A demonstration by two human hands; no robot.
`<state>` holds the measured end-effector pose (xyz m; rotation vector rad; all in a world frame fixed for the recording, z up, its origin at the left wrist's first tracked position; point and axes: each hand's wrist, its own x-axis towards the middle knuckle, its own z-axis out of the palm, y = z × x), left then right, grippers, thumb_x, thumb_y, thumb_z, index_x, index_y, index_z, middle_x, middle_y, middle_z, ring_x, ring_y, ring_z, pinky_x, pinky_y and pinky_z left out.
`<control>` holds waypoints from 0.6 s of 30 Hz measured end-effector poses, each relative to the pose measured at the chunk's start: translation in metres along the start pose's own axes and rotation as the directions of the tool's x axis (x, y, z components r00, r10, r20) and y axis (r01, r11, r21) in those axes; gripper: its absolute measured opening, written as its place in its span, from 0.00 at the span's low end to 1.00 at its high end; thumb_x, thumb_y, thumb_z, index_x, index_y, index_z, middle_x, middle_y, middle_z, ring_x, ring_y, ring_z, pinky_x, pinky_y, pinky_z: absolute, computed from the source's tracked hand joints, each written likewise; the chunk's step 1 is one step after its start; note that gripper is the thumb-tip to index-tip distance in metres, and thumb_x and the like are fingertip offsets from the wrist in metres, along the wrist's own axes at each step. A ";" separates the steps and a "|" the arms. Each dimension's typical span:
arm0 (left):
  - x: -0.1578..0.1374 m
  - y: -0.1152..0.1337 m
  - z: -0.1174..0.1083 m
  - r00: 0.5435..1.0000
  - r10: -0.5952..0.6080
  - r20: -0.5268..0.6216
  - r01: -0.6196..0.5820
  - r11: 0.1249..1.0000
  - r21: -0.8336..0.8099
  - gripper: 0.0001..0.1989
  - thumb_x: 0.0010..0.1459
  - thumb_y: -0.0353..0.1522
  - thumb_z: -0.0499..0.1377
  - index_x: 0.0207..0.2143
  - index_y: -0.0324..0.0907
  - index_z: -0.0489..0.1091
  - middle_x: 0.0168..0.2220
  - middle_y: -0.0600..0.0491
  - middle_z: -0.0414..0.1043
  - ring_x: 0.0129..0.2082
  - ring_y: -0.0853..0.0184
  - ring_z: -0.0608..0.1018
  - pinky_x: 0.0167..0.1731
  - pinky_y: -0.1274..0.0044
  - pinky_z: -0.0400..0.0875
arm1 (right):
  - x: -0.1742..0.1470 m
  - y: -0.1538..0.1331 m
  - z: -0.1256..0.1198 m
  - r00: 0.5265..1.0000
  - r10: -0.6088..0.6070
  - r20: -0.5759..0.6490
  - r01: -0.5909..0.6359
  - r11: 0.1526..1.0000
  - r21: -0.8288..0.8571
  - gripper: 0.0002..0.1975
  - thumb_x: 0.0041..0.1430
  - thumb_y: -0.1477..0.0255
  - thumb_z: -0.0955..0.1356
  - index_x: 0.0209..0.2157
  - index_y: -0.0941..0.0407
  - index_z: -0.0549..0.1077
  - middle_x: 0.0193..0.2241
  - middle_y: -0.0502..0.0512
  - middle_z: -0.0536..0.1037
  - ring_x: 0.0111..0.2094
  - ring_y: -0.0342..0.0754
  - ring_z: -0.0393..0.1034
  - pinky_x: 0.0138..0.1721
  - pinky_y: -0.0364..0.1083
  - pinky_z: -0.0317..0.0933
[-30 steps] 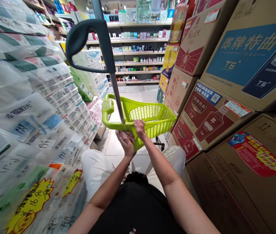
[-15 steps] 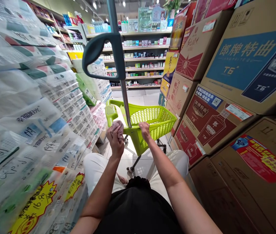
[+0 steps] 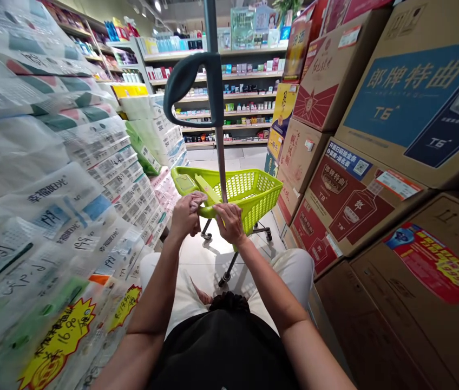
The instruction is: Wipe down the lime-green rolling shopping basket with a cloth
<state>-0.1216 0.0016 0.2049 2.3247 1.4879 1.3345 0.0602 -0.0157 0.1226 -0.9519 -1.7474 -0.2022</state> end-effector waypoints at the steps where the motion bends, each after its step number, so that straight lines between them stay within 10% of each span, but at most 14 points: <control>1: -0.009 0.003 0.006 0.999 0.012 -0.033 -0.013 1.000 -0.010 0.21 0.53 0.22 0.54 0.48 0.43 0.74 0.48 0.44 0.76 0.52 0.54 0.76 0.57 0.62 0.72 | 0.002 -0.004 0.003 1.000 0.009 0.008 -0.009 1.000 0.019 0.19 0.72 0.71 0.60 0.60 0.51 0.71 0.54 0.57 0.79 0.58 0.53 0.70 0.63 0.56 0.56; 8: -0.047 0.000 0.040 0.956 0.077 -0.282 -0.105 0.991 -0.086 0.20 0.64 0.29 0.53 0.57 0.41 0.70 0.60 0.40 0.69 0.63 0.55 0.70 0.64 0.61 0.65 | 0.012 -0.006 0.002 0.983 0.169 -0.074 -0.152 0.969 0.194 0.22 0.75 0.67 0.54 0.49 0.52 0.77 0.46 0.57 0.79 0.53 0.52 0.71 0.61 0.57 0.61; 14: -0.015 -0.026 0.043 0.851 -0.288 -0.439 0.159 0.938 -0.307 0.20 0.70 0.35 0.46 0.59 0.42 0.67 0.62 0.39 0.67 0.66 0.54 0.67 0.68 0.60 0.59 | 0.020 -0.011 0.006 0.969 0.204 -0.139 -0.157 0.943 0.294 0.21 0.75 0.67 0.55 0.37 0.51 0.76 0.39 0.51 0.82 0.46 0.48 0.75 0.66 0.56 0.54; 18: -0.050 -0.020 0.080 0.844 -0.242 -0.479 0.078 0.938 -0.337 0.25 0.72 0.39 0.46 0.67 0.42 0.58 0.69 0.36 0.57 0.72 0.54 0.60 0.70 0.60 0.56 | 0.018 -0.018 0.010 0.923 0.309 -0.228 -0.218 0.910 0.351 0.20 0.73 0.67 0.56 0.32 0.51 0.75 0.33 0.48 0.82 0.38 0.47 0.77 0.68 0.57 0.50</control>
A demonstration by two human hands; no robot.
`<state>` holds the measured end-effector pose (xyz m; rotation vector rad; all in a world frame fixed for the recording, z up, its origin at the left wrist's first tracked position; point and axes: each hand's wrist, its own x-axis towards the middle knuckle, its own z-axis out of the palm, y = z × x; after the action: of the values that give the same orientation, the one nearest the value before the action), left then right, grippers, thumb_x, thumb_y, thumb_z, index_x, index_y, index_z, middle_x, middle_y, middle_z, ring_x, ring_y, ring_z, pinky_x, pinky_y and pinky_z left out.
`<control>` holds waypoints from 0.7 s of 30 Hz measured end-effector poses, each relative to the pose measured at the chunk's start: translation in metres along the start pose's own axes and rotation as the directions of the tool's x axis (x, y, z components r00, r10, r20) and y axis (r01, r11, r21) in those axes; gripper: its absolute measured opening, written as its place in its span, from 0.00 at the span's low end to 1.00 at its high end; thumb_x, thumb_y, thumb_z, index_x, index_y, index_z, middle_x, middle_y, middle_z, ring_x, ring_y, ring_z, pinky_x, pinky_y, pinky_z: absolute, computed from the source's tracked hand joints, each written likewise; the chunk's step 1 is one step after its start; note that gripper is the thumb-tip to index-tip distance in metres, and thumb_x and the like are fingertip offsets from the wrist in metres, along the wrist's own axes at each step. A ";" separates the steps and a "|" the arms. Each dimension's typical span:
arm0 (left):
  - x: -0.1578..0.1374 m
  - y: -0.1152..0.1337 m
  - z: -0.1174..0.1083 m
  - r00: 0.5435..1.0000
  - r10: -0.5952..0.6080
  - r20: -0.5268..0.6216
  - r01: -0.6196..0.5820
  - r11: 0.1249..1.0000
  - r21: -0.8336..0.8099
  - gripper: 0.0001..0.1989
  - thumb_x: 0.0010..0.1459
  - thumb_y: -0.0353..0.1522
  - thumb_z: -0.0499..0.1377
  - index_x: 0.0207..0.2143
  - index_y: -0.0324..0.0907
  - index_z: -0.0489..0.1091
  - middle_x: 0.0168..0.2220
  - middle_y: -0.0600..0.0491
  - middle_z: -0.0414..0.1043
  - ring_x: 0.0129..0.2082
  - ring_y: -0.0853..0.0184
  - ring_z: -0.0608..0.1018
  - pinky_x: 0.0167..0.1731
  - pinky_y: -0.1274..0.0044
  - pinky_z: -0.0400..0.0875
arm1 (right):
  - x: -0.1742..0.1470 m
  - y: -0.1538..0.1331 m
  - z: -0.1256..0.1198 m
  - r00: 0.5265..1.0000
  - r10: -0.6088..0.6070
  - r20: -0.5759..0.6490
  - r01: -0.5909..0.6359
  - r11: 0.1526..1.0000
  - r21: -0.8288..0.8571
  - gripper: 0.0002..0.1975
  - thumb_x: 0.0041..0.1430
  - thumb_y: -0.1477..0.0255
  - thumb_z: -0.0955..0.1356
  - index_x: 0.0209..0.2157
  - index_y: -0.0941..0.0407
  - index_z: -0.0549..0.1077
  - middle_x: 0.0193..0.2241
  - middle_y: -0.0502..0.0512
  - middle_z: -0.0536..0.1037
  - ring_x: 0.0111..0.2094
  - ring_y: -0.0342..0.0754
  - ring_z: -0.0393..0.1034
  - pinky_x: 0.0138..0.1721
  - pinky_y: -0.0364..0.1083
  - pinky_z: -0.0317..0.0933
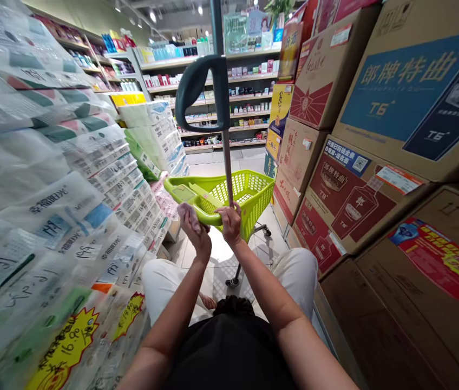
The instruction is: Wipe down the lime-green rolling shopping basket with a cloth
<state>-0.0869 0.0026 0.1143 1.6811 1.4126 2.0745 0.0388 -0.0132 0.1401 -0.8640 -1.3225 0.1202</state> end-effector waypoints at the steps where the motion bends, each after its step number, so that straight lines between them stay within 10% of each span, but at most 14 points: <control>1: -0.007 -0.004 0.002 1.000 0.023 -0.009 -0.023 1.000 -0.009 0.25 0.72 0.40 0.47 0.67 0.43 0.58 0.68 0.36 0.58 0.71 0.54 0.61 0.69 0.61 0.58 | -0.001 0.000 -0.001 1.000 0.009 -0.020 -0.009 1.000 0.012 0.20 0.72 0.67 0.56 0.30 0.51 0.74 0.31 0.47 0.82 0.36 0.47 0.76 0.68 0.57 0.50; 8: 0.051 -0.021 -0.003 0.993 -0.032 -0.115 0.028 0.999 -0.032 0.22 0.73 0.42 0.49 0.63 0.44 0.64 0.64 0.40 0.66 0.68 0.57 0.67 0.68 0.61 0.60 | 0.001 0.001 -0.018 0.997 0.020 -0.071 -0.015 0.997 0.072 0.18 0.69 0.66 0.59 0.25 0.51 0.70 0.25 0.46 0.80 0.29 0.46 0.74 0.67 0.57 0.52; 11: 0.061 -0.006 -0.013 0.977 0.199 0.072 -0.201 0.979 0.020 0.17 0.72 0.38 0.51 0.55 0.43 0.72 0.57 0.43 0.73 0.65 0.58 0.70 0.68 0.60 0.61 | 0.001 0.003 -0.022 0.995 0.039 -0.091 -0.032 0.997 0.076 0.18 0.68 0.66 0.59 0.24 0.51 0.70 0.24 0.45 0.79 0.28 0.46 0.74 0.67 0.57 0.51; 14: 0.071 0.006 -0.021 0.860 0.366 0.354 -0.397 0.918 0.016 0.15 0.70 0.35 0.53 0.50 0.45 0.77 0.55 0.46 0.76 0.64 0.57 0.71 0.68 0.58 0.60 | 0.003 0.006 -0.027 0.996 0.062 -0.071 -0.056 0.995 0.088 0.18 0.67 0.67 0.58 0.24 0.51 0.71 0.24 0.46 0.79 0.29 0.47 0.74 0.68 0.57 0.51; 21: 0.137 0.003 -0.015 0.876 0.046 0.481 -0.211 0.932 0.294 0.16 0.65 0.34 0.53 0.43 0.44 0.81 0.50 0.45 0.79 0.53 0.54 0.77 0.60 0.55 0.67 | 0.004 0.013 -0.027 0.997 0.070 -0.041 -0.068 0.997 0.036 0.19 0.66 0.68 0.58 0.24 0.51 0.72 0.26 0.48 0.80 0.32 0.50 0.76 0.68 0.60 0.52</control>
<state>-0.1494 0.0744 0.2140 2.2709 1.5750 1.3704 0.0687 -0.0153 0.1359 -0.8785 -1.2485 0.1778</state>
